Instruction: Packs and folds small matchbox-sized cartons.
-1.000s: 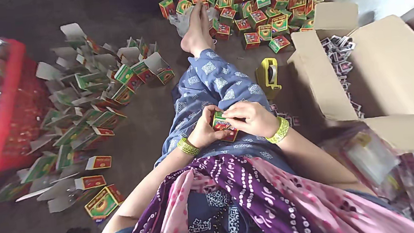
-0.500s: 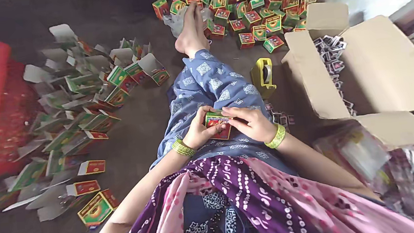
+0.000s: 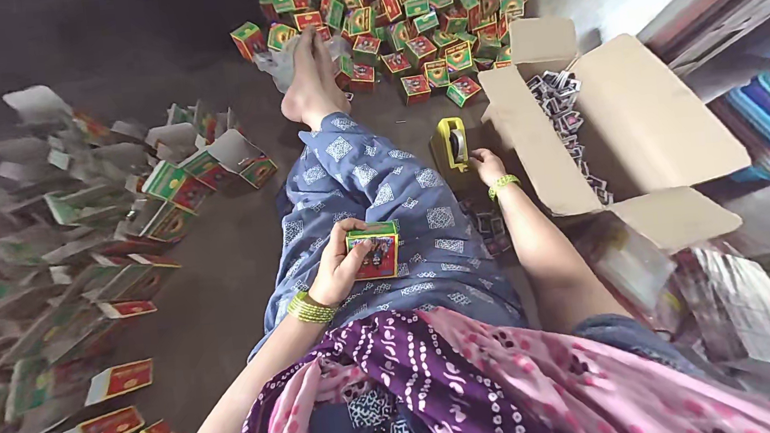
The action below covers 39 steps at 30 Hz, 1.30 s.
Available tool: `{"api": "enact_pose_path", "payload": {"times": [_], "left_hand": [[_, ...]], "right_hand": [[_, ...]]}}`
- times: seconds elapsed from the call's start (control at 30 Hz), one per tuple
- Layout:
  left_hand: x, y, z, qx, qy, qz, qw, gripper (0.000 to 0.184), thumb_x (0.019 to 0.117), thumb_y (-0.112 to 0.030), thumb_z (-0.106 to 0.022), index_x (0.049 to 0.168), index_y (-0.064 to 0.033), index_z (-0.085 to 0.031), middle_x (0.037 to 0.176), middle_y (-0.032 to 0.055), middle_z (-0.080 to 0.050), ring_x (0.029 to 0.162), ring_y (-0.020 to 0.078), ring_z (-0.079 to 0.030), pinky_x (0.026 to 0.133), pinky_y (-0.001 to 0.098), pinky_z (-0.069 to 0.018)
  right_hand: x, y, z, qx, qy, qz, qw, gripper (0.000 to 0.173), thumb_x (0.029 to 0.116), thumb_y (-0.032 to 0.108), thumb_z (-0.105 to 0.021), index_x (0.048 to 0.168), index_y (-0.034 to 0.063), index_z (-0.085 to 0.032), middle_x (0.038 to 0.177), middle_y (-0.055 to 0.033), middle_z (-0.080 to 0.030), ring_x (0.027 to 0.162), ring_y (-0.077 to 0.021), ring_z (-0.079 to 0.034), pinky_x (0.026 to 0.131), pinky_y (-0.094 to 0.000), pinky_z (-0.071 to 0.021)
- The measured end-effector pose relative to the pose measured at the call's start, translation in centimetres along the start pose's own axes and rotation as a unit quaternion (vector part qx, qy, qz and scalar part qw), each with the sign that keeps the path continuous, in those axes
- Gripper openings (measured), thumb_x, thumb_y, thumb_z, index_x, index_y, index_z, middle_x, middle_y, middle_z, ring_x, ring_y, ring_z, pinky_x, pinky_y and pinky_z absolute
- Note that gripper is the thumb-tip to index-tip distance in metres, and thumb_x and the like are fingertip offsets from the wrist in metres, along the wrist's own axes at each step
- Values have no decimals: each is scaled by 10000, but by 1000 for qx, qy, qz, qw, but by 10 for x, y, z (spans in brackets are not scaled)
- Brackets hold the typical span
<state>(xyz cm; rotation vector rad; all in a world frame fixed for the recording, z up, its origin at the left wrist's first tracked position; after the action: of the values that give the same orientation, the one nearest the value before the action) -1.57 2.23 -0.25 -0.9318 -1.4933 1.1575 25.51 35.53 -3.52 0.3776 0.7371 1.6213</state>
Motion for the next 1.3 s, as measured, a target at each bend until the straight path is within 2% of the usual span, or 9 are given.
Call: {"api": "enact_pose_path", "payload": {"times": [0.23, 0.37, 0.5, 0.7, 0.9, 1.03, 1.1, 1.2, 1.3], "left_hand": [[1, 2, 0, -15, 4, 1, 1000, 301, 1001, -112, -490, 1274, 12, -471, 1138, 68, -666, 958, 125, -696, 819, 325, -612], [0, 2, 1, -15, 5, -2, 1000, 299, 1004, -111, -493, 1276, 10, -471, 1145, 70, -669, 945, 127, -697, 801, 322, -613], [0, 3, 2, -21, 1, -2, 1000, 306, 1005, -115, -503, 1282, 12, -472, 1149, 68, -672, 951, 127, -698, 803, 321, -613], [-1, 1, -1, -21, 1, 14, 1000, 313, 1000, -112, -506, 1283, 14, -466, 1131, 62, -674, 950, 127, -702, 823, 325, -615], [-2, 0, 1, -25, -3, 8, 1000, 305, 1012, -101, -512, 1289, 16, -462, 1137, 76, -677, 962, 147, -706, 835, 344, -618], [-2, 2, 0, -11, -11, -1, 1000, 325, 1021, -98, -529, 1314, 30, -470, 1241, 120, -642, 1037, 178, -692, 880, 358, -610], [-2, 5, 0, 3, -12, -17, 1000, 314, 1027, -106, -535, 1306, 26, -478, 1317, 139, -596, 1103, 187, -669, 917, 365, -597], [0, 7, 4, 19, -13, -42, 999, 276, 1029, -116, -546, 1257, 37, -518, 1345, 170, -566, 1144, 212, -648, 938, 382, -589], [-1, 10, 4, 24, -28, -14, 999, 287, 1022, -135, -549, 1264, 18, -520, 1313, 148, -590, 1114, 197, -657, 927, 383, -590]], "right_hand": [[14, 3, -1, 66, -21, -46, 997, 441, 897, 209, -800, 1270, 12, -671, 1208, -198, -702, 1150, -337, -661, 1028, -541, -500], [-7, 11, 10, 169, -38, -90, 981, 367, 904, 233, -798, 1215, 52, -726, 1266, -158, -688, 1228, -282, -613, 1070, -518, -457], [-40, 10, 14, 158, -36, -111, 980, 306, 922, 247, -769, 1182, 86, -753, 1261, -128, -703, 1234, -264, -618, 1063, -525, -465], [-56, -1, 0, 135, -33, -131, 982, 338, 934, 219, -767, 1199, 16, -716, 1237, -200, -687, 1199, -326, -619, 1055, -543, -450], [-44, -1, -4, -46, -62, -60, 995, 351, 943, 331, -747, 1137, 38, -747, 1146, -222, -718, 1138, -401, -658, 1018, -619, -471], [-60, 32, 3, -219, -29, -89, 971, 274, 995, 214, -631, 1142, -1, -716, 1157, -268, -696, 1137, -447, -656, 948, -645, -507], [-64, 33, 4, -244, -6, -124, 962, 249, 991, 137, -577, 1111, -42, -702, 1164, -288, -685, 1139, -463, -651, 923, -656, -511], [-56, 31, 6, -117, -12, -40, 992, 259, 970, 194, -671, 1142, 8, -729, 1134, -244, -708, 1122, -416, -660, 974, -634, -495], [-89, 70, -3, 152, 32, 94, 983, 249, 976, 252, -703, 1140, 65, -708, 1066, -95, -697, 984, -182, -646, 902, -410, -528]]}}
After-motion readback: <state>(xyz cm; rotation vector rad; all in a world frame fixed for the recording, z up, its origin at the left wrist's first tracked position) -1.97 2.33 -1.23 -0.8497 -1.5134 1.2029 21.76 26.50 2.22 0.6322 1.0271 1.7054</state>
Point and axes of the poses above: each hand's wrist, its own x-axis towards the middle knuckle, its own z-axis out of the back of the hand, y = z × x, the point moved 3 cm from there along x, towards the middle knuckle
